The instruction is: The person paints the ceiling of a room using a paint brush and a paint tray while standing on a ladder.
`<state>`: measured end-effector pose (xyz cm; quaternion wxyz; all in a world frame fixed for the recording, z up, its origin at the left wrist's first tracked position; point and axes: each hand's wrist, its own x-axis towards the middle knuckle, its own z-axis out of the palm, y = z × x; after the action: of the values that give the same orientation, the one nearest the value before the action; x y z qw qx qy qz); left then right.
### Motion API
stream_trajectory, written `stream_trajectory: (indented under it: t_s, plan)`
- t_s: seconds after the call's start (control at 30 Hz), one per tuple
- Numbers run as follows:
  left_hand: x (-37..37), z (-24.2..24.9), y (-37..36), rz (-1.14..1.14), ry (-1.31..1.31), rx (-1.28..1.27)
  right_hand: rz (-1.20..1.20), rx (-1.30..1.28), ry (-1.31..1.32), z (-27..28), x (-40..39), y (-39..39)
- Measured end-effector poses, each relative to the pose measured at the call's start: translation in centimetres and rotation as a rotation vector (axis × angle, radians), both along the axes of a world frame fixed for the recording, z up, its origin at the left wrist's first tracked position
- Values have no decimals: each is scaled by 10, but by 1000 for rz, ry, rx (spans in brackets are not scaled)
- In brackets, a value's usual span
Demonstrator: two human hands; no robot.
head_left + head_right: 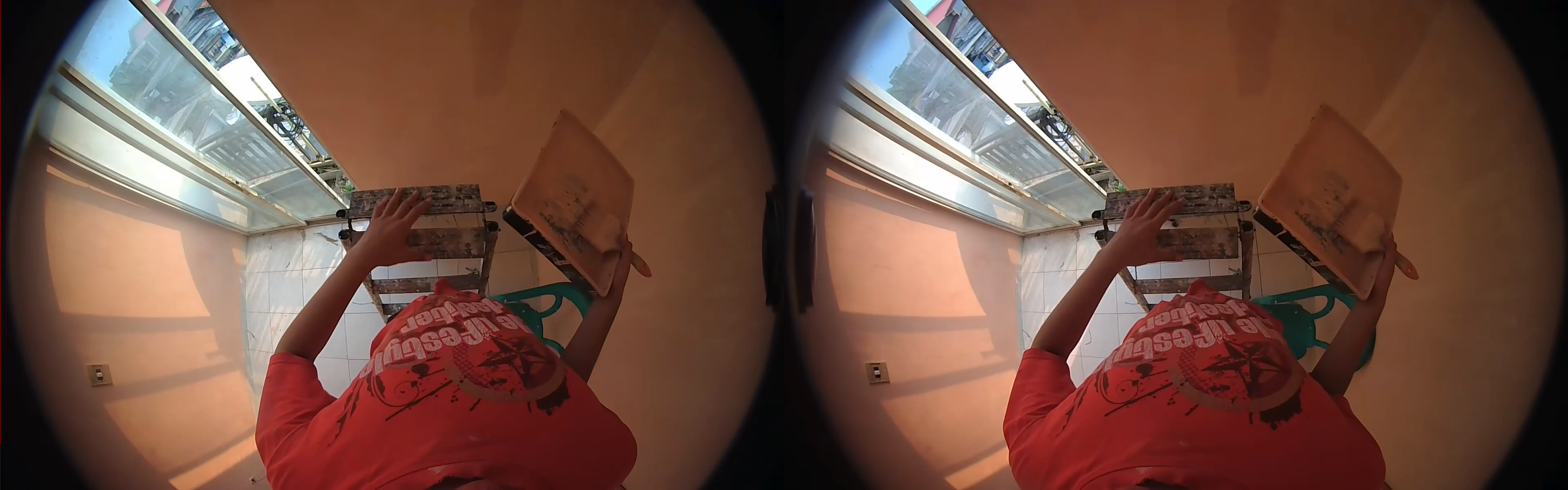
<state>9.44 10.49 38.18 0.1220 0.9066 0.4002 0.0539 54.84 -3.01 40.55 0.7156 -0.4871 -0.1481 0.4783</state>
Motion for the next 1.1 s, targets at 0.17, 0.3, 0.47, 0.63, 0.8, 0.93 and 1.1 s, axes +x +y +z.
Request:
stream_trajectory:
  t_s: [0.17,0.3,0.47,0.63,0.8,0.93,1.1]
  plan:
    - [6,-25,-18,37,58,164,-105,10,83,-49,24,-25]
    - [5,-22,-16,17,148,173,-91,77,133,-65,22,-22]
    - [3,-19,-19,6,44,130,-7,149,149,-27,-37,9]
    - [3,-23,-20,33,-11,171,119,289,123,-25,-100,78]
    - [-11,-45,-31,69,-110,144,217,256,280,-44,-178,138]
    - [-46,-52,-59,339,-182,213,256,172,357,-70,-207,160]
    - [-93,-77,-54,467,-522,8,254,128,300,-60,-220,151]
